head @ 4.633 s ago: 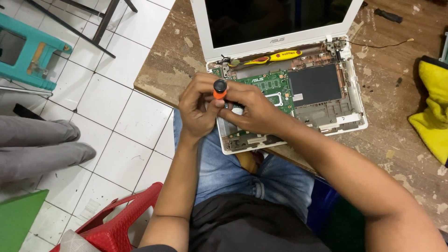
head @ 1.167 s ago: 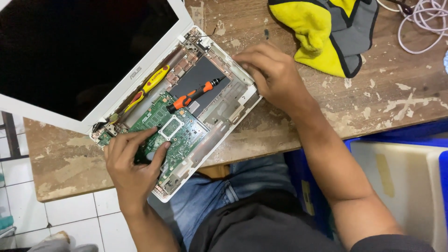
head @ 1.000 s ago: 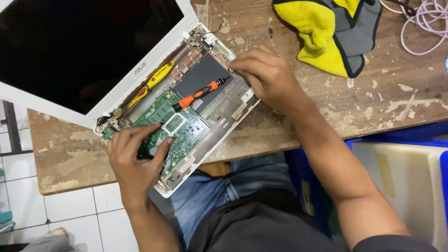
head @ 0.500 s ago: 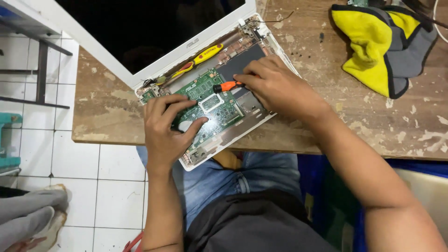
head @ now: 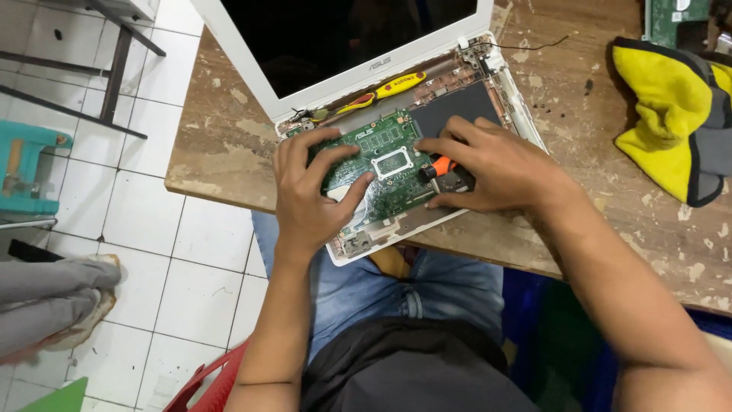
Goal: The person uses a screwdriver to remove screws from the motherboard of a white laptop, then lifts the motherboard out of the chassis and places it on a white board. The person continues to remove additional screws from the motherboard while it rests on the board.
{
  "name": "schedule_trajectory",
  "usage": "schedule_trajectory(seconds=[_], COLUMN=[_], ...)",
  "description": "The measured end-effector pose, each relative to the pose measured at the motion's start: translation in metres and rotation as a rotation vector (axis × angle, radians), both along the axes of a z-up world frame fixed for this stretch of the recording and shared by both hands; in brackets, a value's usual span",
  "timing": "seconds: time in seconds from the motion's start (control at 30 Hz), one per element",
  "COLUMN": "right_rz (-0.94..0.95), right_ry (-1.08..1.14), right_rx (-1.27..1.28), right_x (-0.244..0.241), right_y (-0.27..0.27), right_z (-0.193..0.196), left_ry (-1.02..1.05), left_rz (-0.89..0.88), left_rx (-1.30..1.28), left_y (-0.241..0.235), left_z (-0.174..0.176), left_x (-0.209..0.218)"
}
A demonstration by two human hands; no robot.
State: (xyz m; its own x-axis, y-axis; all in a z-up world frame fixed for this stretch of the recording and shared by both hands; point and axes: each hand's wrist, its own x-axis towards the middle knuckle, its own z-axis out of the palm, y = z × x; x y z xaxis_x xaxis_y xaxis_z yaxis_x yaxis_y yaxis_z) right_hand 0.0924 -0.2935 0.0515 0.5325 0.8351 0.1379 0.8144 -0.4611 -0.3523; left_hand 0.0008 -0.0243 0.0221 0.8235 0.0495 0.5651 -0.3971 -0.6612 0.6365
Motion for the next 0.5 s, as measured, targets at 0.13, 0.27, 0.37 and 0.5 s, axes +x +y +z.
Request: schedule_trajectory(seconds=[0.13,0.27,0.37,0.5], right_rz=[-0.049,0.013,0.032,0.077], right_ry=[-0.037,-0.052,-0.094,-0.211], right_rx=[-0.015,0.049,0.068,0.061], right_x=[0.001,0.004,0.002,-0.001], right_y=[-0.001,-0.004,-0.007,-0.019], right_z=[-0.008,-0.014,-0.020,-0.035], left_ry=[-0.056,-0.041,-0.002,0.153], left_rz=[0.077,0.182,0.254,0.284], left_rx=[-0.041,-0.081,-0.094,-0.086], left_y=[0.000,-0.001,-0.003,-0.008], left_z=[-0.008,-0.014,-0.008,0.002], left_x=[0.000,-0.002,-0.003,-0.006])
